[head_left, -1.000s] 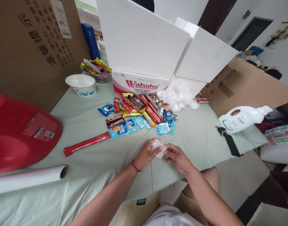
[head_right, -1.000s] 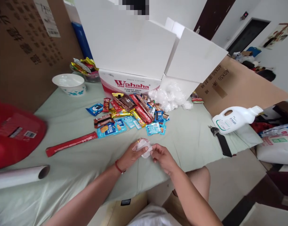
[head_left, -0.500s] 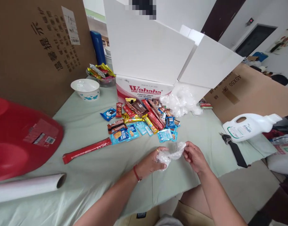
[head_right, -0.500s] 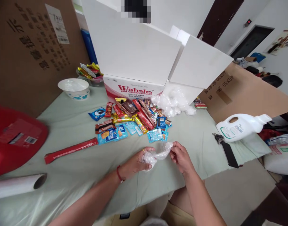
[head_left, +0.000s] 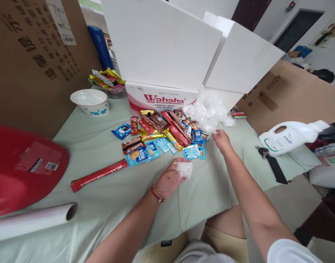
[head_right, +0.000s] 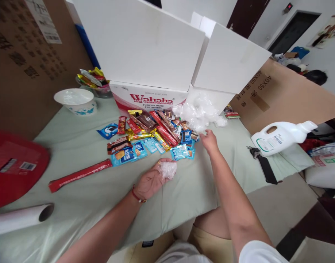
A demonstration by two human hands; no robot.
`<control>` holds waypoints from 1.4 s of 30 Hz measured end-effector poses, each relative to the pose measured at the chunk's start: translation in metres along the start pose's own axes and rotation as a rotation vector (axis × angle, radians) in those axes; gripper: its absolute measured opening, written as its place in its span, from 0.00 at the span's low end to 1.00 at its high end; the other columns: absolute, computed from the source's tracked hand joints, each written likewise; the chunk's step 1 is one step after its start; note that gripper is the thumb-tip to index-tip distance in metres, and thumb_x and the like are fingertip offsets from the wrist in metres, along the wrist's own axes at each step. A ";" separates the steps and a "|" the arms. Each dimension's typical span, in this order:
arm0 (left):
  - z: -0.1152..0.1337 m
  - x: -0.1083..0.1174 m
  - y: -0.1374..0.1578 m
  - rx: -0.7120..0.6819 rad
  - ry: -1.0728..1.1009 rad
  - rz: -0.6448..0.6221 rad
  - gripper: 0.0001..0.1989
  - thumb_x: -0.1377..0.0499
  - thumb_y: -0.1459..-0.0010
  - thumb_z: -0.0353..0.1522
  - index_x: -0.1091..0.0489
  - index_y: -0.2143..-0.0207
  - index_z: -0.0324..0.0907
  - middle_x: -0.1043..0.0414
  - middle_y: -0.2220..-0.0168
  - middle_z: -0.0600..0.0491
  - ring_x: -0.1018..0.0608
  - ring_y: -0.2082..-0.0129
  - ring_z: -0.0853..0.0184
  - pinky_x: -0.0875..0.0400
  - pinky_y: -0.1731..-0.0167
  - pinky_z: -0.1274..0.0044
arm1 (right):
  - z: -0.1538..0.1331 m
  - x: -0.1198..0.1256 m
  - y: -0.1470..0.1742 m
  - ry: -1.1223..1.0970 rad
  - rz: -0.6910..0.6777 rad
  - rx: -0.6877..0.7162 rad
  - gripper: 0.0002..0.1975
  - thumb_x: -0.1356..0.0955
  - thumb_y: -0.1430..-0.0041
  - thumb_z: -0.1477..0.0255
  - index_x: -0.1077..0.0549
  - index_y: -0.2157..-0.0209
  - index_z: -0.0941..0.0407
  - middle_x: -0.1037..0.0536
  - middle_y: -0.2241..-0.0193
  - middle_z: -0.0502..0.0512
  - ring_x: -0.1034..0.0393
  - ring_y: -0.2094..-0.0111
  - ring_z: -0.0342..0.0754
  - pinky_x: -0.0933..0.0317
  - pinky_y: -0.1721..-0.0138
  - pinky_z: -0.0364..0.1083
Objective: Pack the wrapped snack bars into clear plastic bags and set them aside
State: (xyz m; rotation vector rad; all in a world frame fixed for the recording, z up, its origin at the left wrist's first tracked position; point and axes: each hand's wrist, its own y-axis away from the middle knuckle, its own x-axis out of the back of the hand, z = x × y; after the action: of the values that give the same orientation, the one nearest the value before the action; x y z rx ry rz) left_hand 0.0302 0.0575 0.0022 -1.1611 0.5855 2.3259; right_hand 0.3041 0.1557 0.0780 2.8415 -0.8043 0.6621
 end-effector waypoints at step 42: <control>-0.012 0.004 -0.013 -0.291 -0.560 0.245 0.22 0.27 0.52 0.42 0.29 0.61 0.42 0.26 0.66 0.55 0.27 0.72 0.72 0.32 0.70 0.78 | 0.032 -0.043 0.171 -0.460 -0.528 -0.034 0.15 0.24 0.45 0.56 0.23 0.66 0.53 0.27 0.75 0.47 0.35 0.74 0.43 0.37 0.70 0.44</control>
State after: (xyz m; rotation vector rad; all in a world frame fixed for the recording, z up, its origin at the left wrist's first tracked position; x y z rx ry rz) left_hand 0.0431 0.0616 -0.0097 -0.5097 0.1943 2.8513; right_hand 0.1942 0.0228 0.0293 3.0073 -0.0701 -0.0766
